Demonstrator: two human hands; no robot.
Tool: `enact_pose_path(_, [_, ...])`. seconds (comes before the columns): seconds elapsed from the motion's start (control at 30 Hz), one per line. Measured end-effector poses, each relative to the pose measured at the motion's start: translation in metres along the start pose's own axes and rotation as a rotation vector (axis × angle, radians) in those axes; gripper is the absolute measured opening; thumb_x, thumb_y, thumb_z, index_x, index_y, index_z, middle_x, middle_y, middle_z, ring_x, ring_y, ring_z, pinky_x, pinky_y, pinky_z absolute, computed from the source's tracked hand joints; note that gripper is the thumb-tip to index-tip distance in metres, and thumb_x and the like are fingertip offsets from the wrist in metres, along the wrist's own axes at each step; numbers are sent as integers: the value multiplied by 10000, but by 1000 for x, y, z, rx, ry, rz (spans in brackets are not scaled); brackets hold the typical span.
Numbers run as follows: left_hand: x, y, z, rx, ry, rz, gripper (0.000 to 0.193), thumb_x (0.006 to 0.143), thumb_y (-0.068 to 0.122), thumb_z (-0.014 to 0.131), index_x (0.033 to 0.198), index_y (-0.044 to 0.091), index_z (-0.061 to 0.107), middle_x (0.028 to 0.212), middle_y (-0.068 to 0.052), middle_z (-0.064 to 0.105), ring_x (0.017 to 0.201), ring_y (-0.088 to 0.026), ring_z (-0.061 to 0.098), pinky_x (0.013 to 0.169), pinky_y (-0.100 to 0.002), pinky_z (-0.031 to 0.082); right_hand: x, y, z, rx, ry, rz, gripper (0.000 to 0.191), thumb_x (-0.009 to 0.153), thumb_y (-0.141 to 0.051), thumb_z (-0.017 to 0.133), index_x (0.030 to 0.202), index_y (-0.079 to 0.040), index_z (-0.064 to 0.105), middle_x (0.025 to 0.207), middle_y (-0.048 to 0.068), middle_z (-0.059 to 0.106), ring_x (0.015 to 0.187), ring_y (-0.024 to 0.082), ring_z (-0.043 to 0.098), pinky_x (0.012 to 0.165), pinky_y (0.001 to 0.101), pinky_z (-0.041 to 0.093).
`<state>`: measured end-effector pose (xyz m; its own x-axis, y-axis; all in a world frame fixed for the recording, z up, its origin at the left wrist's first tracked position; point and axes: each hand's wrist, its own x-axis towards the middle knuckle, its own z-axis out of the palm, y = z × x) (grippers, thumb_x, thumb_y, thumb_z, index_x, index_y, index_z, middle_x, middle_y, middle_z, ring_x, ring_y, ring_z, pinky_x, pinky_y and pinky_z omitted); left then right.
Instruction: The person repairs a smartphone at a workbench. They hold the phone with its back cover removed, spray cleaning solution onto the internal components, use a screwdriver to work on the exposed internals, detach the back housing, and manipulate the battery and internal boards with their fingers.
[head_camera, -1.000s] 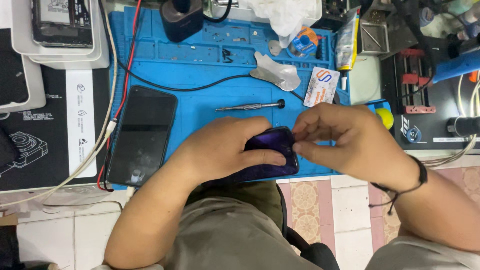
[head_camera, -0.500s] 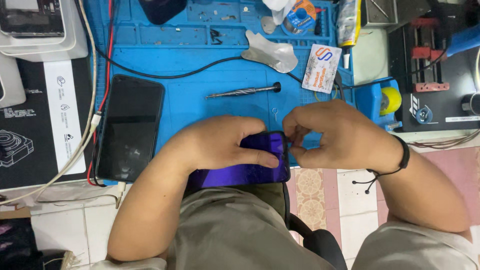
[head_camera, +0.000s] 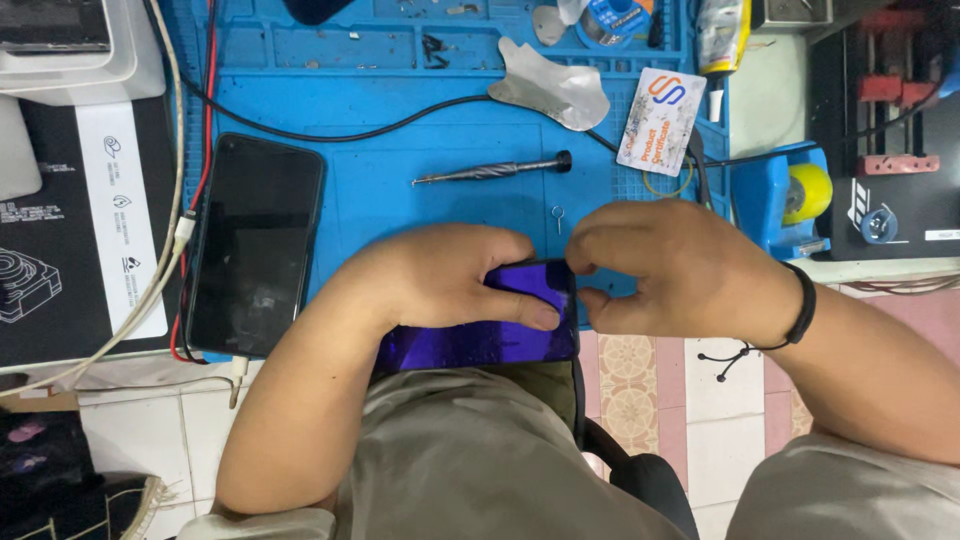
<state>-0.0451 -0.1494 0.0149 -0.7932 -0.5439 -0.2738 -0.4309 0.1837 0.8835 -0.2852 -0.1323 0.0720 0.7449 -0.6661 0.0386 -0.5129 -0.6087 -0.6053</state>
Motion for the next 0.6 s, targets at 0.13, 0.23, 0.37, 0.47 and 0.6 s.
enact_pose_path(0.13, [6,0,2,12,0,-37,597,773,587,743,1086,79,713,959,-132,761,858,-256,721,749,-364,538,-1,3,1,-47,24,-27,297,656,-115,815,914,-66,674,946,96,707,803,342,686,635,425,548])
enact_pose_path(0.23, [11,0,3,38,5,-12,625,779,593,744,1122,73,700,991,-150,753,889,-283,717,757,-374,538,0,5,2,-64,0,-24,284,654,-123,813,895,-65,675,904,99,694,763,352,672,595,439,528])
enact_pose_path(0.37, [14,1,4,80,-2,-41,609,792,599,739,1072,59,695,951,-160,740,854,-296,704,744,-385,533,1,8,0,-79,-29,-15,289,636,-145,807,883,-70,679,863,93,682,731,349,661,570,450,517])
enact_pose_path(0.47, [11,2,2,58,8,-64,576,787,593,736,1037,75,700,908,-141,742,816,-284,702,722,-384,532,-1,10,-3,-81,-30,-24,288,628,-158,805,868,-73,670,866,95,676,748,350,658,586,457,519])
enact_pose_path(0.6, [8,3,-2,-8,28,-85,509,780,582,731,1009,127,721,884,-105,754,800,-248,712,707,-369,540,-7,14,-8,-39,18,60,301,637,-107,792,908,-58,670,907,80,708,764,300,686,559,395,523])
